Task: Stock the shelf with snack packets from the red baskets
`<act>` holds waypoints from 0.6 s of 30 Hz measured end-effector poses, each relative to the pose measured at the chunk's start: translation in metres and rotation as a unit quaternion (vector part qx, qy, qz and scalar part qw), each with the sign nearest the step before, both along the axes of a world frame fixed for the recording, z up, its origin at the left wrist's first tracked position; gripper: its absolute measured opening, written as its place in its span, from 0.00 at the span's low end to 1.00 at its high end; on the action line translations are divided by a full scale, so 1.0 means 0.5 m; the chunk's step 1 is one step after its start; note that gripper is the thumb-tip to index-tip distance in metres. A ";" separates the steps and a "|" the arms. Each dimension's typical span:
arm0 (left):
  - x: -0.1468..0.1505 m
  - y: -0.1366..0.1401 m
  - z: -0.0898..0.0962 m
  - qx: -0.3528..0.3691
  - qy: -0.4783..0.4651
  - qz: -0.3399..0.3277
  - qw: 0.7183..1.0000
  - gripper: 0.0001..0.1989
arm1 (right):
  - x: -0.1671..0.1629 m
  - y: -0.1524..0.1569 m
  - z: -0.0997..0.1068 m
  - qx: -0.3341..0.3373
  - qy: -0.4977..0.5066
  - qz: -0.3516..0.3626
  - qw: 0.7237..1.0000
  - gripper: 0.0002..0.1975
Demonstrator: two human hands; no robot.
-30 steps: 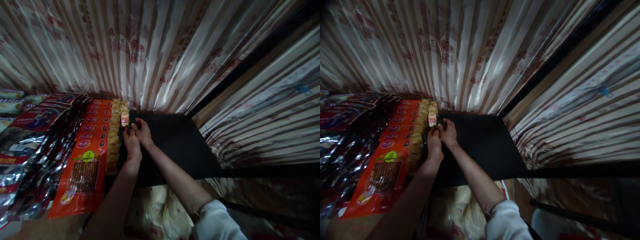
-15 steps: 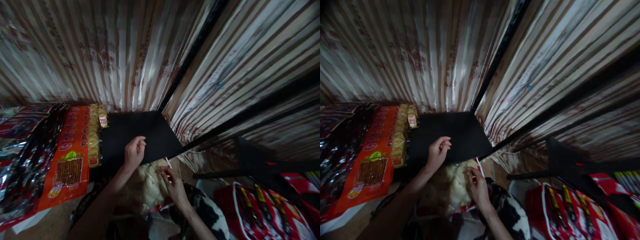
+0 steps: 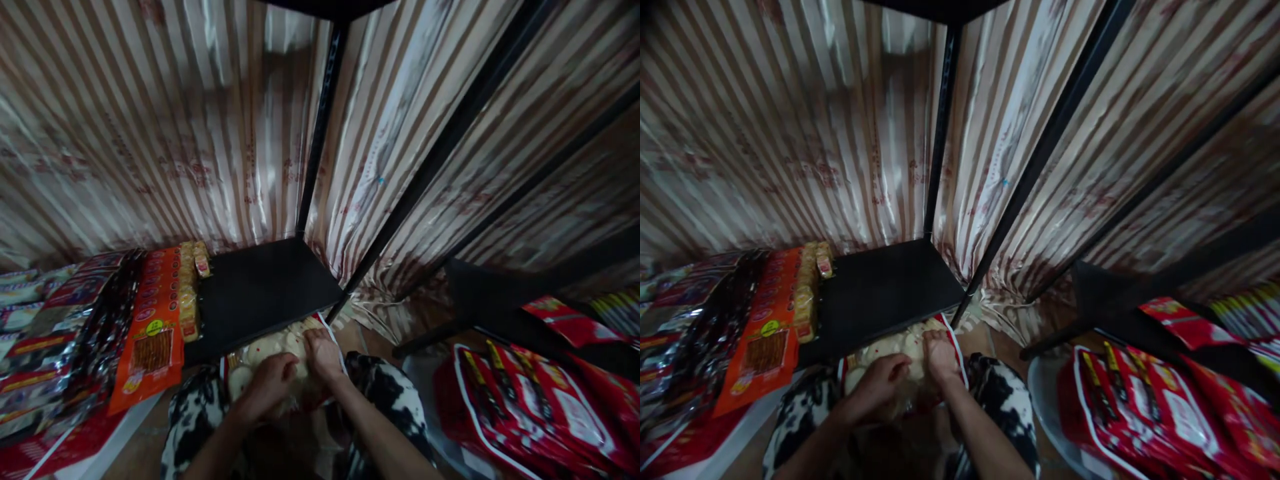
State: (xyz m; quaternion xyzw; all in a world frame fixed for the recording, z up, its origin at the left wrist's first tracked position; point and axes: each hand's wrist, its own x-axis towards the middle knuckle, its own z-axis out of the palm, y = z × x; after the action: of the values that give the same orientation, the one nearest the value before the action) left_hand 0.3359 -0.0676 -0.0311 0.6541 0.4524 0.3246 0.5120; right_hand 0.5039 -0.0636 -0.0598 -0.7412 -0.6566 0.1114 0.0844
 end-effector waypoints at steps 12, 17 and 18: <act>-0.036 0.015 0.029 -0.014 0.021 0.086 0.996 0.10 | 0.042 -0.046 0.108 0.130 0.129 -0.065 0.981 0.15; -0.030 0.013 0.052 -0.107 -0.077 0.112 0.985 0.24 | 0.051 -0.027 0.147 0.171 0.318 -0.048 0.931 0.15; -0.027 0.011 0.058 -0.131 -0.109 0.099 0.980 0.27 | 0.048 -0.021 0.155 0.166 0.339 -0.036 0.925 0.15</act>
State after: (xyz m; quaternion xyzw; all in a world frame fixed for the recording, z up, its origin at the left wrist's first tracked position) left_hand 0.3222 -0.0619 -0.0022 0.4940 0.4951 0.3810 0.6047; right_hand 0.5281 -0.0738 0.0175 -0.6579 -0.5704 0.2424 0.4279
